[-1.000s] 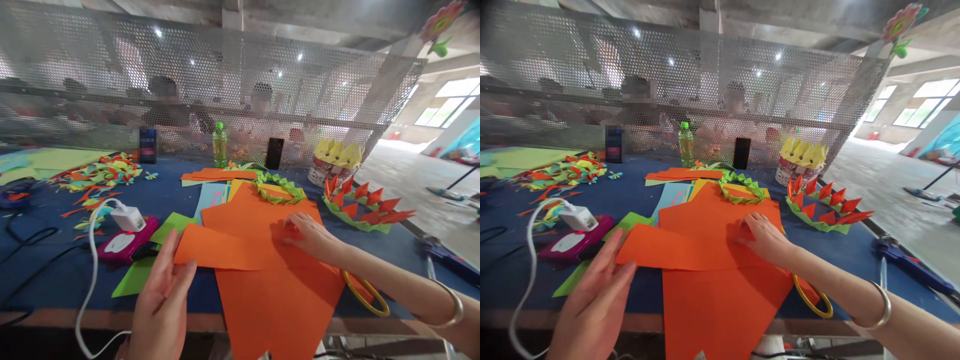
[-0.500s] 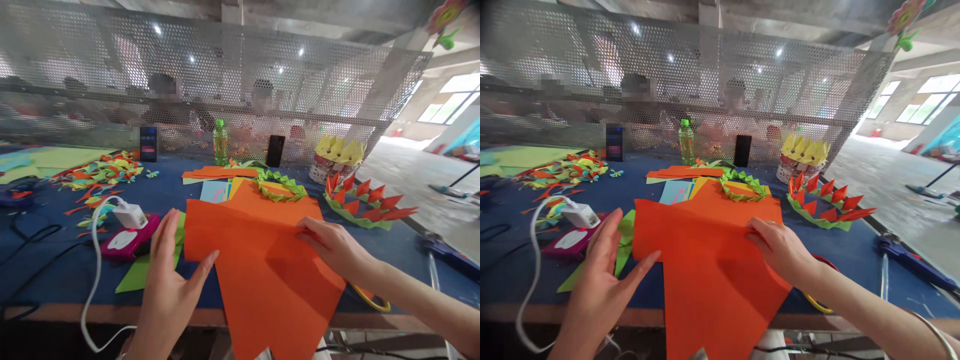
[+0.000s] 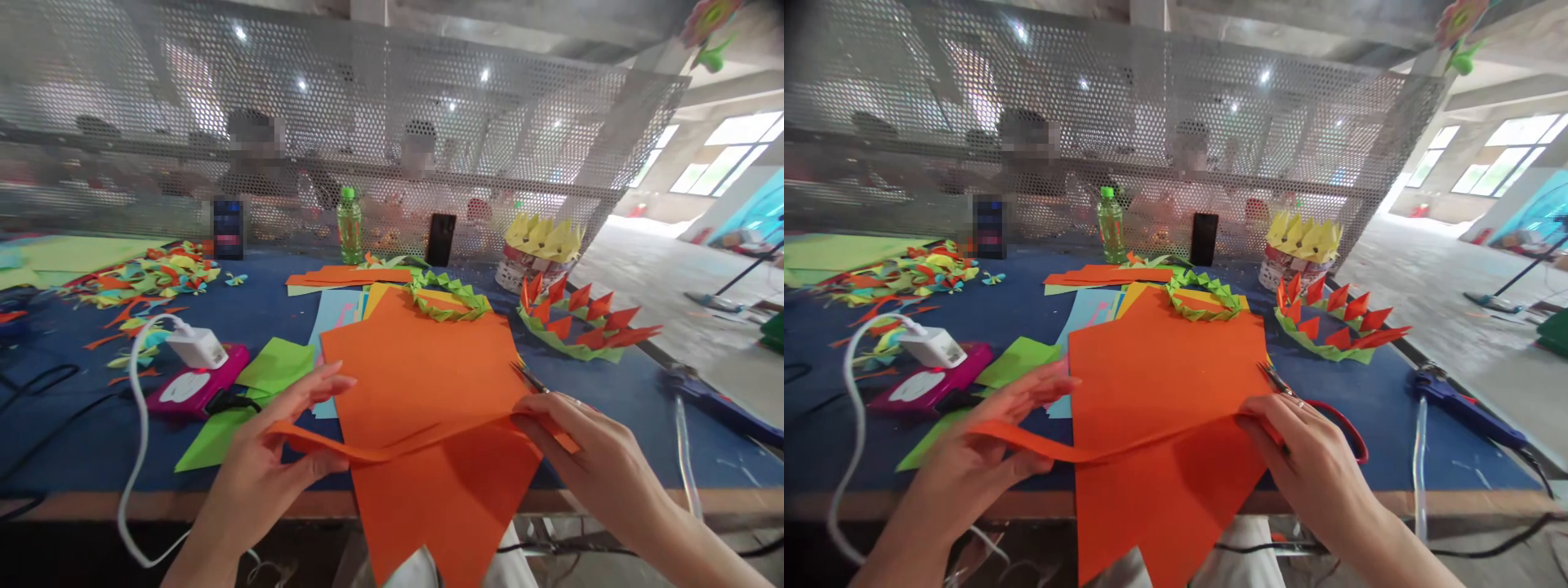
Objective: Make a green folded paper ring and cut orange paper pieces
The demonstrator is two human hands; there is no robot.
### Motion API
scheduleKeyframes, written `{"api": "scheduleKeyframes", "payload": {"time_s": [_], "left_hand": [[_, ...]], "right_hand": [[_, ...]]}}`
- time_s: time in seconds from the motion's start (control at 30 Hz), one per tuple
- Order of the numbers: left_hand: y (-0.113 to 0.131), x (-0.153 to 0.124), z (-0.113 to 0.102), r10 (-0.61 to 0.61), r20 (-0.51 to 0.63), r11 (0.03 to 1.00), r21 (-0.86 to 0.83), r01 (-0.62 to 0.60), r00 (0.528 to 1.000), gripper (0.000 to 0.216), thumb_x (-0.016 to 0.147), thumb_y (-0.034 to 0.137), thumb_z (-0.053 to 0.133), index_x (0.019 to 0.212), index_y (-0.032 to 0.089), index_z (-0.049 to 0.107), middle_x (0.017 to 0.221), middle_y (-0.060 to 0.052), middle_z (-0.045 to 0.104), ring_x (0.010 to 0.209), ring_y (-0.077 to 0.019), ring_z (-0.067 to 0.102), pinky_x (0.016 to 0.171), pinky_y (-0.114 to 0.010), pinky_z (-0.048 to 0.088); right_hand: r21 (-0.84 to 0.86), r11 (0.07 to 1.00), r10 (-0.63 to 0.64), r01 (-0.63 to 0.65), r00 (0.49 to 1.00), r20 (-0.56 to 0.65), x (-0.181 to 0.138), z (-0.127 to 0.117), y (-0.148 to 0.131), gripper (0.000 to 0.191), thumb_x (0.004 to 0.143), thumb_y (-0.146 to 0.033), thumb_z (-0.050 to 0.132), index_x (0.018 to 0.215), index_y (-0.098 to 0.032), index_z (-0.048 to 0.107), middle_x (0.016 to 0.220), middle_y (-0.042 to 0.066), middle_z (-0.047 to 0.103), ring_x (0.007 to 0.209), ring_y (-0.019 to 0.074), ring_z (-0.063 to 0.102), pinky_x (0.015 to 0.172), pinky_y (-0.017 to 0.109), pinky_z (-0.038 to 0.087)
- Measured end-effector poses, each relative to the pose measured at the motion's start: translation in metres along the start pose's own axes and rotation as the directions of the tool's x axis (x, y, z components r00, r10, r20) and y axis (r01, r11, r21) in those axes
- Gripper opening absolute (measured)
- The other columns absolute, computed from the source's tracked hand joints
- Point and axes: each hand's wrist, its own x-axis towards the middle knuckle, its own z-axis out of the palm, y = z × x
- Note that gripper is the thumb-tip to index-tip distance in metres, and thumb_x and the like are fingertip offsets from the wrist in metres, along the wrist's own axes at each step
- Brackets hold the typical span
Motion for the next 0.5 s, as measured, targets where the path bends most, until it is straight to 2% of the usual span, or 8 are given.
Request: {"api": "scheduleKeyframes", "payload": {"time_s": [0.07, 0.13, 0.23, 0.3, 0.33, 0.4, 0.47, 0.5], "left_hand": [[0.001, -0.003, -0.001, -0.034, 0.045, 0.999, 0.021, 0.033, 0.998, 0.081, 0.052, 0.031, 0.096, 0.129, 0.031, 0.069, 0.125, -0.01, 0.072, 0.125, -0.0349, 0.061, 0.105, -0.04, 0.052], [0.002, -0.006, -0.002, -0.05, 0.046, 0.996, 0.071, 0.047, 0.998, 0.078, 0.054, 0.033, 0.095, 0.128, 0.034, 0.07, 0.129, -0.009, 0.07, 0.128, -0.0341, 0.059, 0.106, -0.038, 0.051], [0.001, -0.008, -0.004, 0.01, 0.08, 0.977, 0.21, -0.026, 0.997, 0.054, 0.064, 0.035, 0.089, 0.117, 0.034, 0.076, 0.125, -0.007, 0.073, 0.122, -0.0299, 0.064, 0.103, -0.03, 0.052], [-0.001, -0.007, -0.005, 0.04, 0.11, 0.965, 0.252, -0.067, 0.993, 0.03, 0.074, 0.038, 0.081, 0.103, 0.031, 0.08, 0.109, -0.006, 0.078, 0.106, -0.0268, 0.072, 0.093, -0.026, 0.056], [-0.002, -0.007, -0.004, 0.034, 0.09, 0.965, 0.255, -0.056, 0.995, 0.021, 0.078, 0.04, 0.078, 0.096, 0.03, 0.081, 0.1, -0.006, 0.08, 0.096, -0.0255, 0.075, 0.086, -0.025, 0.058], [-0.002, -0.006, -0.003, -0.01, -0.02, 0.972, 0.233, 0.014, 1.0, 0.017, 0.079, 0.044, 0.076, 0.085, 0.03, 0.082, 0.087, -0.003, 0.08, 0.082, -0.0236, 0.075, 0.076, -0.024, 0.059], [-0.001, -0.006, -0.001, -0.063, -0.136, 0.974, 0.208, 0.09, 0.989, 0.019, 0.075, 0.048, 0.08, 0.082, 0.031, 0.082, 0.084, -0.002, 0.08, 0.08, -0.0229, 0.074, 0.076, -0.024, 0.058], [0.0, -0.006, -0.001, -0.081, -0.154, 0.974, 0.2, 0.111, 0.985, 0.021, 0.072, 0.049, 0.082, 0.082, 0.031, 0.082, 0.083, -0.002, 0.08, 0.08, -0.0229, 0.074, 0.077, -0.024, 0.058]], "right_hand": [[-0.009, 0.999, 0.042, -0.041, 0.999, 0.011, -0.001, 0.004, 0.003, 0.005, 0.101, -0.031, 0.055, 0.104, -0.029, 0.059, 0.088, -0.003, 0.073, 0.075, 0.0148, 0.07, 0.068, 0.024, 0.049], [-0.01, 0.997, 0.071, -0.071, 0.997, 0.029, 0.001, 0.006, 0.005, 0.007, 0.101, -0.033, 0.055, 0.104, -0.03, 0.059, 0.089, -0.003, 0.073, 0.076, 0.0152, 0.07, 0.067, 0.025, 0.049], [0.0, 0.996, 0.084, -0.084, 0.995, 0.05, 0.005, 0.007, 0.007, 0.008, 0.102, -0.034, 0.053, 0.104, -0.03, 0.06, 0.089, -0.002, 0.073, 0.076, 0.0158, 0.07, 0.067, 0.025, 0.049], [0.012, 0.996, 0.087, -0.088, 0.995, 0.05, 0.008, 0.007, 0.007, 0.009, 0.102, -0.035, 0.053, 0.103, -0.029, 0.061, 0.089, -0.002, 0.073, 0.076, 0.0157, 0.07, 0.067, 0.025, 0.049], [0.018, 0.996, 0.09, -0.091, 0.995, 0.047, 0.01, 0.007, 0.006, 0.009, 0.101, -0.035, 0.054, 0.103, -0.029, 0.061, 0.088, -0.002, 0.073, 0.074, 0.0154, 0.069, 0.067, 0.025, 0.049], [0.029, 0.995, 0.095, -0.096, 0.995, 0.029, 0.011, 0.005, 0.005, 0.009, 0.101, -0.036, 0.055, 0.102, -0.03, 0.061, 0.085, -0.003, 0.072, 0.07, 0.0143, 0.068, 0.064, 0.024, 0.048], [0.033, 0.995, 0.097, -0.097, 0.995, 0.009, 0.01, 0.002, 0.003, 0.007, 0.1, -0.036, 0.056, 0.102, -0.031, 0.061, 0.082, -0.004, 0.071, 0.067, 0.0133, 0.067, 0.062, 0.024, 0.047], [0.036, 0.995, 0.097, -0.097, 0.995, 0.003, 0.008, 0.001, 0.003, 0.007, 0.1, -0.036, 0.056, 0.102, -0.031, 0.061, 0.082, -0.004, 0.071, 0.067, 0.0132, 0.067, 0.062, 0.024, 0.047]]}}
